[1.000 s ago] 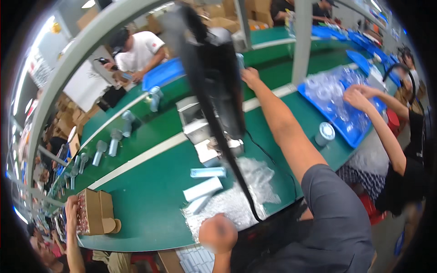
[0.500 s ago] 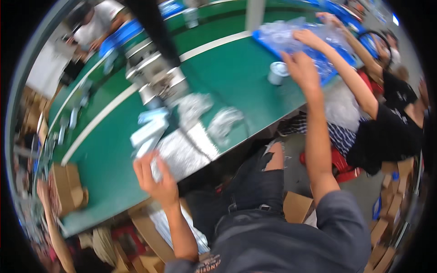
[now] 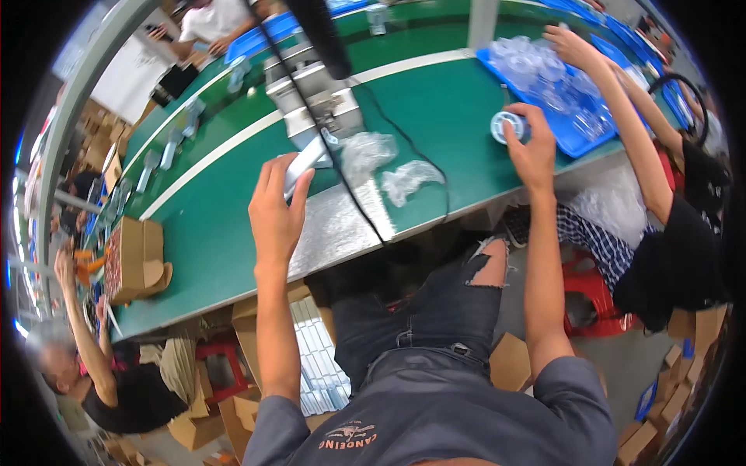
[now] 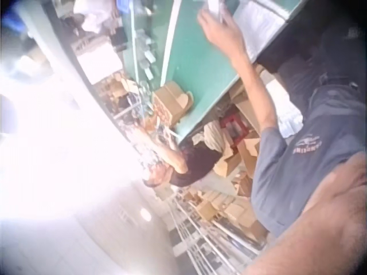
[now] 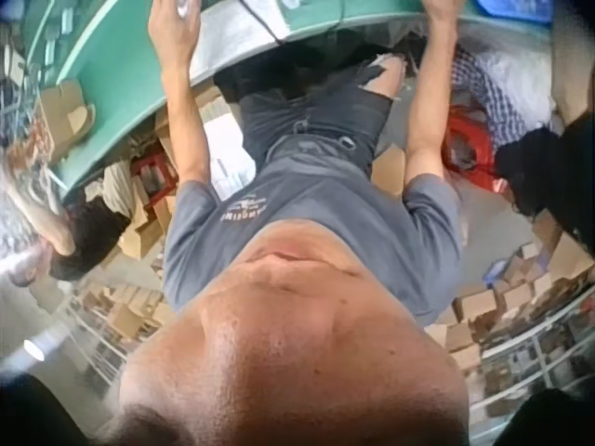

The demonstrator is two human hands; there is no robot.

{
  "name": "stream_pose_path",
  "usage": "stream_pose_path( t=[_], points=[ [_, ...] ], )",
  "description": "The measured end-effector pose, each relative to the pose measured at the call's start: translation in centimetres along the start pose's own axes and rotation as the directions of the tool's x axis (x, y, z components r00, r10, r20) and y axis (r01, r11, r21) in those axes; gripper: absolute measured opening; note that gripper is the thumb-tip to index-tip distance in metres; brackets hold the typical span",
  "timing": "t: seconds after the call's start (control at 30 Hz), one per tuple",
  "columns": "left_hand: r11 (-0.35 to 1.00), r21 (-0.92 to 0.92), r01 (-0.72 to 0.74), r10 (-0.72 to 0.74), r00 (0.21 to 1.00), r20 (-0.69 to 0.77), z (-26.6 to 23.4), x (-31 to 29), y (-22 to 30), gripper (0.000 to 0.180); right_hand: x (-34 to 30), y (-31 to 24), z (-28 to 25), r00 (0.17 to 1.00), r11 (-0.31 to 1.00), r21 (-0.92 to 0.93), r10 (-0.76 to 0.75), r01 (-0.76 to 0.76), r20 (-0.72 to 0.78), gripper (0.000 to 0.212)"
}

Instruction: Packaging electronic power adapters into small boxes on a factory assembly line.

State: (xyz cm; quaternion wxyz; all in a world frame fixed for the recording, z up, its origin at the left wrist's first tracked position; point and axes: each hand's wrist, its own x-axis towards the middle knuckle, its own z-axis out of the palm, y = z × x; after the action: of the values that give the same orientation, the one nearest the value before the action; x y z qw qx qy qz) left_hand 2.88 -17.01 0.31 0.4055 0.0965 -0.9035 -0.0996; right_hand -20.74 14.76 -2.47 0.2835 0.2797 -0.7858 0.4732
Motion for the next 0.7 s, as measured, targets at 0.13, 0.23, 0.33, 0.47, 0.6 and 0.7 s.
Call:
stream_pose_path(
  t=[0.13,0.23,0.33,0.47,0.6,0.7],
  points=[
    [0.496,-0.641,0.586,-0.056,0.758,0.650,2.0,2.8,3.4,0.034,-0.1,0.3,0.5,0.976,0.976,-0.012,-0.216,0.217,0.027,0.008],
    [0.162,-0.609,0.776,0.131,0.595,0.793,4.8,5.7,6.5,0.042,-0.9,-0.4,0.5,0.962,0.959,-0.115,-0.248,0.261,0.116,0.013],
    [-0.052,-0.639,0.768,0.238,0.631,0.739,9.0,6.9,8.3,0.043,-1.0,-0.3,0.6,0.950,0.932,-0.203,-0.271,0.300,0.157,0.016],
    [-0.194,-0.557,0.807,0.310,0.590,0.746,12.9,8.7,8.6,0.044,-0.2,-0.5,1.1,0.970,0.948,-0.227,-0.194,0.224,0.146,0.012],
    [-0.068,-0.644,0.762,0.180,0.645,0.743,14.2,9.3,11.7,0.044,-0.1,0.6,1.3,0.985,0.973,-0.160,-0.155,0.167,0.079,0.012],
    [0.229,-0.736,0.638,0.119,0.732,0.671,14.6,10.1,11.4,0.035,0.4,1.6,0.9,0.995,0.995,0.009,-0.101,0.101,-0.017,0.014]
  ],
)
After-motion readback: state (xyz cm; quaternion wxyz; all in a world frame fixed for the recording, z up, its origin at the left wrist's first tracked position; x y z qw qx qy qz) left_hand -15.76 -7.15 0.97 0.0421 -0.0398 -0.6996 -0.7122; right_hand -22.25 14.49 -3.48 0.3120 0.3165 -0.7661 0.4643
